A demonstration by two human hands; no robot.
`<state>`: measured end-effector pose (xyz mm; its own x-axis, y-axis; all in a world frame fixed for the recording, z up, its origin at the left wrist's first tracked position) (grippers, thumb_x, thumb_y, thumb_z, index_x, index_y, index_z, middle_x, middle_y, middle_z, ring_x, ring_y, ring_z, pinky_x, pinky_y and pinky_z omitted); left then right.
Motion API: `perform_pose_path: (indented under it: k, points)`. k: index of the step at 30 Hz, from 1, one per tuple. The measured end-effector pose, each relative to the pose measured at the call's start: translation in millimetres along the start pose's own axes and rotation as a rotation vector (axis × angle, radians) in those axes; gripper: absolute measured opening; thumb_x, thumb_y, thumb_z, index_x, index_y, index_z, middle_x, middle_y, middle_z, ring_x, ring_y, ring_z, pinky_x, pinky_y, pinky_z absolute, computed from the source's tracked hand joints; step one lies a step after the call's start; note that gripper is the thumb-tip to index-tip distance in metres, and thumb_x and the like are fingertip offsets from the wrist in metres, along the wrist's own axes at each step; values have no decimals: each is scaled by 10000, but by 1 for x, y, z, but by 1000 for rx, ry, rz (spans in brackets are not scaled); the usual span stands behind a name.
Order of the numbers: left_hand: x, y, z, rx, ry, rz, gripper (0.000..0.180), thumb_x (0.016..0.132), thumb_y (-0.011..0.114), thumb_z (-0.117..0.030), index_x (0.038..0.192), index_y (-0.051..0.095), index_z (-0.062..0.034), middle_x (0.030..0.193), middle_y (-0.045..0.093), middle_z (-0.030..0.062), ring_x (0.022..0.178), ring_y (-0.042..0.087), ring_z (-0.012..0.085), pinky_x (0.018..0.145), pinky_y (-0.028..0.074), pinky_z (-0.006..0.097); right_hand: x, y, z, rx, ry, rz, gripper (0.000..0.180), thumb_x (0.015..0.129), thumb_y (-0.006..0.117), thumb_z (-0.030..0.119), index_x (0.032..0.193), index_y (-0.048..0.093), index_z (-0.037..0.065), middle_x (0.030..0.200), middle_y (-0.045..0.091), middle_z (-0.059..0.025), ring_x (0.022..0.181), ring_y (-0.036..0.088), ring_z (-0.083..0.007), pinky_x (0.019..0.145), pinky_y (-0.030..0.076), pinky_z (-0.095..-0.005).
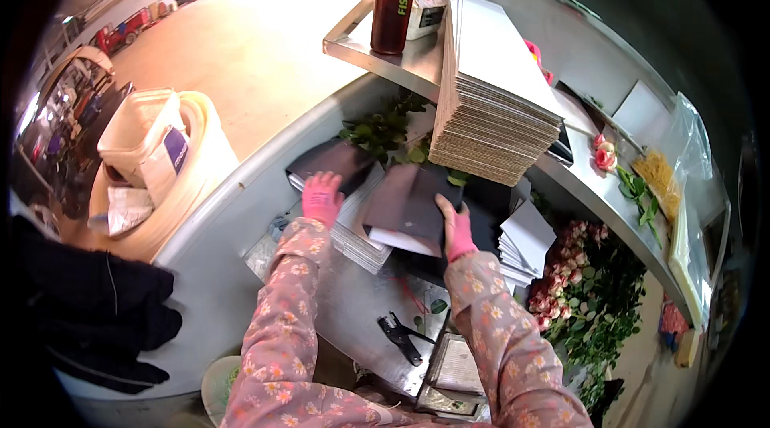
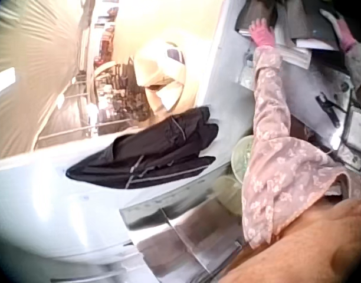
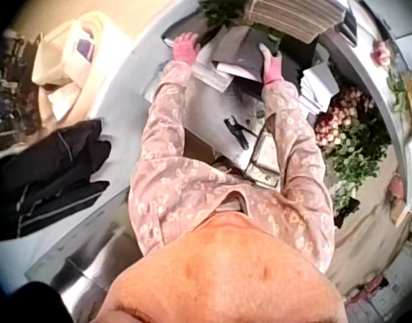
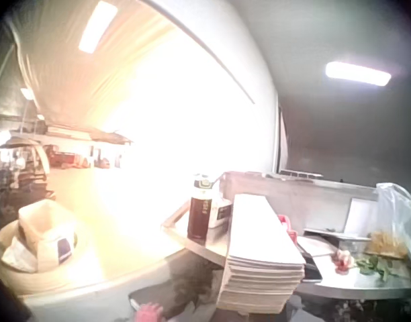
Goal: The person wraps individual rose stems with black and white paper, securing each with a stapler. The wrapped units are placed into a cardboard box. The person also trims rose stems with shears and discards leaves into a bucket.
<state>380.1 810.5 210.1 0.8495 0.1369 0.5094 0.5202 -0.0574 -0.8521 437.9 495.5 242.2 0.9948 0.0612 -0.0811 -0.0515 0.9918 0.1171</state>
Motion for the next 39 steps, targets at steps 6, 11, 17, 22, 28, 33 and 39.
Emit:
perform_pose_path:
  k: [6, 11, 17, 22, 28, 33, 39]
  points:
    - [13, 7, 0, -570, 50, 2, 380, 847, 618, -236, 1206, 576, -119, 1317, 525, 138, 1231, 460, 341, 1037, 344, 476, 69, 24, -75, -973, 102, -20, 483, 867, 537, 332, 1204, 515, -13, 1161, 577, -308, 1119, 527, -467, 953, 439, -472]
    - [-2, -47, -62, -245, 463, 92, 391, 844, 609, -251, 1204, 570, -103, 1245, 549, 120, 1204, 467, 334, 1008, 356, 467, -5, 7, -12, -923, -488, 310, 650, 780, 655, 396, 1235, 498, -42, 1274, 501, -270, 1176, 489, -435, 1011, 397, -466]
    - [-10, -27, -75, -128, 386, 81, 411, 834, 611, -278, 1193, 564, -85, 1236, 545, 129, 1184, 468, 357, 979, 363, 450, -73, -105, -5, -1659, -243, 381, 909, 610, 777, 455, 1309, 424, -6, 1301, 453, -229, 1236, 415, -397, 1033, 341, -472]
    - [-13, -102, -139, -456, 340, -88, 434, 799, 646, -70, 1223, 556, -55, 1272, 536, 172, 1200, 471, 399, 998, 377, 476, -105, -101, -5, -1220, -605, 332, 359, 821, 532, 66, 1179, 558, 49, 986, 604, -162, 892, 621, -316, 725, 526, -379]
    - [-37, -215, -227, -912, 109, -248, 405, 888, 562, 9, 1288, 500, -7, 1278, 541, 145, 1231, 490, 265, 1022, 388, 379, -201, -151, 164, -966, -813, 467, 442, 849, 534, 59, 1287, 473, 45, 1002, 598, -173, 920, 615, -339, 766, 524, -388]
    - [-175, -134, -359, -1263, 320, 1417, 426, 989, 516, -328, 1312, 493, -52, 1231, 580, 94, 1119, 557, 170, 991, 432, 325, -281, -236, 146, -760, -249, 1486, 370, 944, 462, 288, 1210, 545, 44, 1062, 636, -128, 937, 642, -275, 796, 525, -376]
    - [-330, -32, -476, -1078, 583, 1935, 529, 1002, 436, -375, 1403, 411, -30, 1423, 435, 166, 1311, 407, 253, 1115, 296, 345, 3, -394, 33, -995, 132, -112, 793, 837, 507, 675, 1130, 595, -56, 1050, 664, -239, 1006, 633, -360, 897, 478, -422]
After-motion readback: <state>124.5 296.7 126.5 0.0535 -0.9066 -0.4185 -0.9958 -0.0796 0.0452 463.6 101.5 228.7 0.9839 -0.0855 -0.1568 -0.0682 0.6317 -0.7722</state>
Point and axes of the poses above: each hand's wrist, its own x-axis towards the middle knuckle, its own y-axis out of the palm, z = x × y, the point moved 3 cm from there along x, towards the middle knuckle
